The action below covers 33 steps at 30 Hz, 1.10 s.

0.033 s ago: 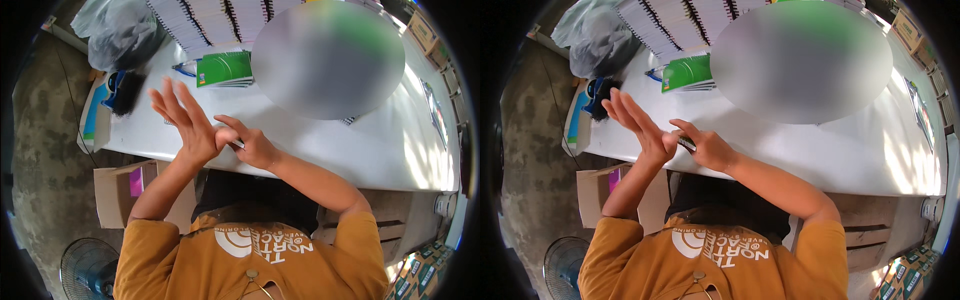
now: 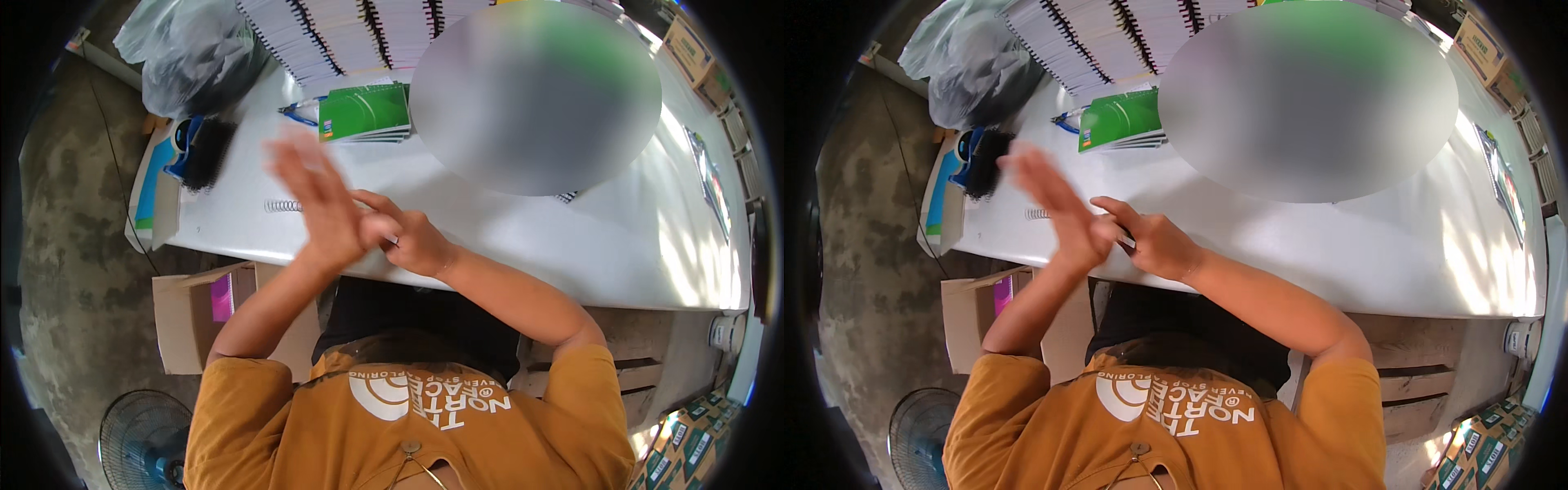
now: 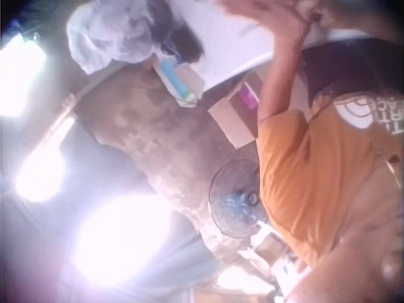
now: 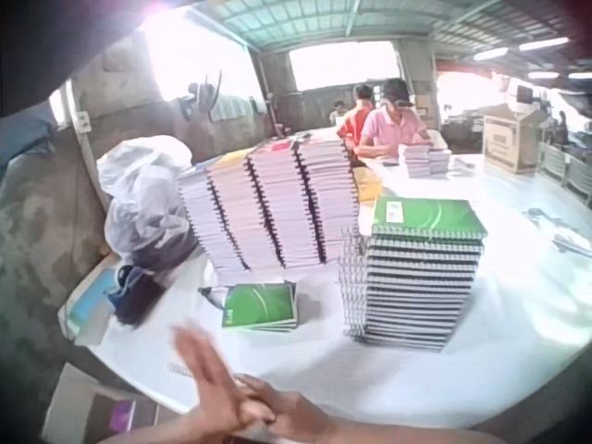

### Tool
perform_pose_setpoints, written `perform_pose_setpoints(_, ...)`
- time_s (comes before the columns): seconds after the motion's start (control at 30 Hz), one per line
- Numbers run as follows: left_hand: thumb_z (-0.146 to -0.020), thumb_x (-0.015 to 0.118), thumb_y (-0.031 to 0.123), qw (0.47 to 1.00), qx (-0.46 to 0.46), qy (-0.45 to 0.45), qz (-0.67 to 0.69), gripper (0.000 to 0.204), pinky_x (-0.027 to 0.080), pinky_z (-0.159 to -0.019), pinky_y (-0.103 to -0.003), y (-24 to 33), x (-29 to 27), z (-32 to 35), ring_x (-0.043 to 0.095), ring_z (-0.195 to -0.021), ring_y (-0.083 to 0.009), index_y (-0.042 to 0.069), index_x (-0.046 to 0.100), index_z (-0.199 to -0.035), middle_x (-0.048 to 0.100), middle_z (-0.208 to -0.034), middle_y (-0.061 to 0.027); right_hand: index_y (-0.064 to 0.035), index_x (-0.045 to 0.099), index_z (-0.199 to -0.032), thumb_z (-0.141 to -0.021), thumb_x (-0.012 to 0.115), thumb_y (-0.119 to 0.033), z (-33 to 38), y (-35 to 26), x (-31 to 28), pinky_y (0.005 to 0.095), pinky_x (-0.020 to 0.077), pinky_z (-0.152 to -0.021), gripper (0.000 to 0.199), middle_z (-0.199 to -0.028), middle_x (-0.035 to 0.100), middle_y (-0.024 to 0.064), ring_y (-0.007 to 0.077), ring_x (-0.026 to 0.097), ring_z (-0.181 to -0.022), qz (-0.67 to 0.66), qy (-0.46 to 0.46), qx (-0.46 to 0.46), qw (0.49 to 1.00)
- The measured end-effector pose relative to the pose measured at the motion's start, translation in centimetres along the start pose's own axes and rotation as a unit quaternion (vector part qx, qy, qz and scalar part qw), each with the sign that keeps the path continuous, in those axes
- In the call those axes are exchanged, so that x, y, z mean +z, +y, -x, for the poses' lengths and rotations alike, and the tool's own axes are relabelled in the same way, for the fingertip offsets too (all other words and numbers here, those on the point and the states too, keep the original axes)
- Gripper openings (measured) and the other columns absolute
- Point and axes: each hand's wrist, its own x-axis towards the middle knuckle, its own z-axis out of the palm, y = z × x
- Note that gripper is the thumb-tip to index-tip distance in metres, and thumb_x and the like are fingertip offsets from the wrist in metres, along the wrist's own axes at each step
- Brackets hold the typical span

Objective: The person binds spiral notebooks by hand, sliding a metal spiral spine through the pre-punched holes of each notebook and placing the finished items into a stack.

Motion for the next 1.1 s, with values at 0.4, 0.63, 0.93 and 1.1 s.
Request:
perform_pose_setpoints(0.4,-0.075,0.068,0.009,0.971,-0.072,-0.100,0.204,0.027,0.032,-0.087,-0.035,-0.1,-2.5,-2.1,0.058,-0.085,-0.0148,0.012,0.060,-0.101,0.063,-0.095,0.0013,-0.0102,0.021,-0.130,-0.080,0.057,0.003,-1.0,1.6,-0.4,0.0396,0.0473,-0.077,0.063,-0.098,0.060,0.0175,0.0373,0.060,-0.092,-0.046,0.013,0.096,0.994)
perform_pose_setpoints(0.63,-0.073,0.068,0.011,0.979,0.002,-0.138,0.152,0.019,0.037,-0.082,-0.034,-1.3,-3.1,-4.2,0.058,-0.079,-0.0186,0.011,0.060,-0.090,0.060,-0.082,-0.0001,-0.0096,0.019,-0.130,-0.081,0.055,0.004,-1.0,2.3,0.3,0.0370,0.0467,-0.076,0.063,-0.091,0.059,0.0168,0.0337,0.062,-0.087,-0.025,0.068,-0.008,0.997)
perform_pose_setpoints(0.93,-0.056,0.078,0.040,0.975,-0.033,-0.048,0.213,0.067,0.037,-0.084,-0.036,-2.9,-7.8,-10.9,0.056,-0.093,-0.0241,0.010,0.057,-0.112,0.060,-0.103,-0.0033,-0.0076,0.025,-0.127,-0.081,0.055,0.002,-0.7,-5.0,-5.5,0.0334,0.0461,-0.072,0.056,-0.087,0.055,0.0143,0.0261,0.059,-0.078,0.015,0.168,-0.086,0.982)
perform_pose_setpoints(1.1,-0.071,0.075,0.012,0.755,-0.180,0.142,0.614,0.057,0.042,-0.088,-0.030,0.1,-7.4,-18.3,0.052,-0.105,-0.0221,0.000,0.046,-0.119,0.053,-0.116,-0.0143,-0.0049,0.043,-0.112,-0.094,0.046,-0.013,-2.0,-14.0,-14.0,0.0180,0.0374,-0.071,0.019,-0.088,0.049,0.0000,0.0030,0.043,-0.077,-0.166,0.443,-0.294,0.831)
